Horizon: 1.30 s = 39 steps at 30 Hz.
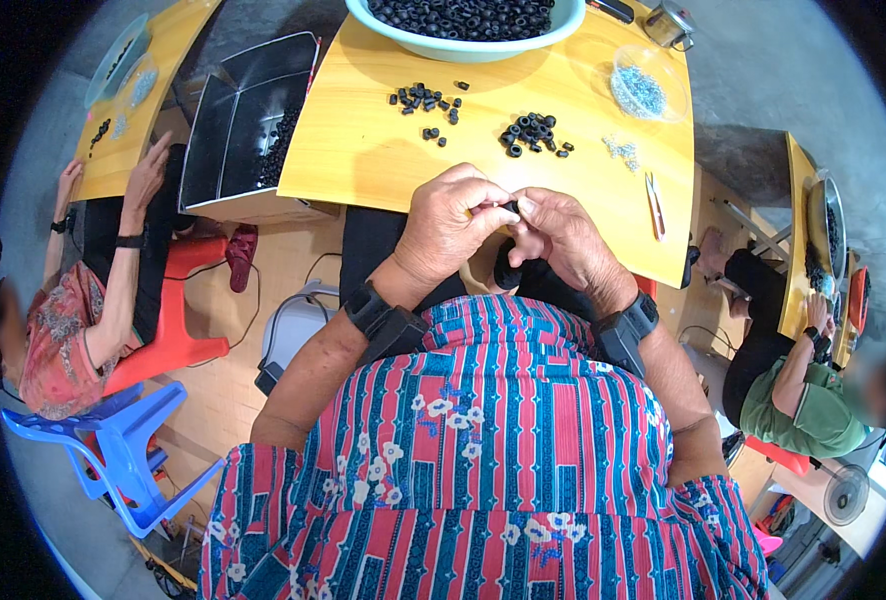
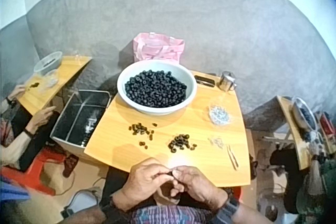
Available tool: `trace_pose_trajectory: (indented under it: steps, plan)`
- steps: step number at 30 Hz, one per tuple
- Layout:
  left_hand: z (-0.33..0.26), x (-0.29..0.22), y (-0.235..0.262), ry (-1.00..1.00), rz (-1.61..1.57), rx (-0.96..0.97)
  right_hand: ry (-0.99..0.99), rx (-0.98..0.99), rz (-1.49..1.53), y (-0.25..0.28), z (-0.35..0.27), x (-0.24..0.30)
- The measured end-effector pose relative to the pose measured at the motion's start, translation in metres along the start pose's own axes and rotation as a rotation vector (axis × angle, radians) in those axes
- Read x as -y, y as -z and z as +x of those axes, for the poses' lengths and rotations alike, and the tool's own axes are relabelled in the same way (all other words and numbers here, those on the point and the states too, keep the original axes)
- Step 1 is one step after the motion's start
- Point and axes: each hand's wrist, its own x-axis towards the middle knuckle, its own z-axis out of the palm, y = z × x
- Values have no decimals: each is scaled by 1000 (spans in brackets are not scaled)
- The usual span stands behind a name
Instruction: The person is assembling small metal components into black plastic parts by hand at a table.
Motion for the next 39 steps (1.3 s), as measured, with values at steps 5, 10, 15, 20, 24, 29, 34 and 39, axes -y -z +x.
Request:
trace_pose_trajectory:
  steps: [5, 10, 15, 20, 24, 29, 34, 39]
  plan:
    - [-2, 4, -3, 9, -20, -10, 17, -77, -91, -6, -1, 2]
    - [-5, 11, -2, 248, -292, 171, 96, -55, -187, -10, -2, 1]
    - [-6, 0, -5, 341, -676, 227, 252, -101, -611, -6, -3, -6]
    - [-3, -8, 2, 261, -247, 269, 440, -134, -827, -9, -2, -7]
    - [-5, -9, 1, 237, -295, 246, 517, -158, -864, -14, -6, -6]
    - [-4, -10, 2, 173, -279, 256, 472, -172, -888, -16, -9, -2]
    - [-5, -5, -4, 139, -450, 200, 575, -181, -940, -20, -10, 4]
    - [-1, -14, 4, 142, -449, 253, 551, -185, -963, -23, -13, 10]
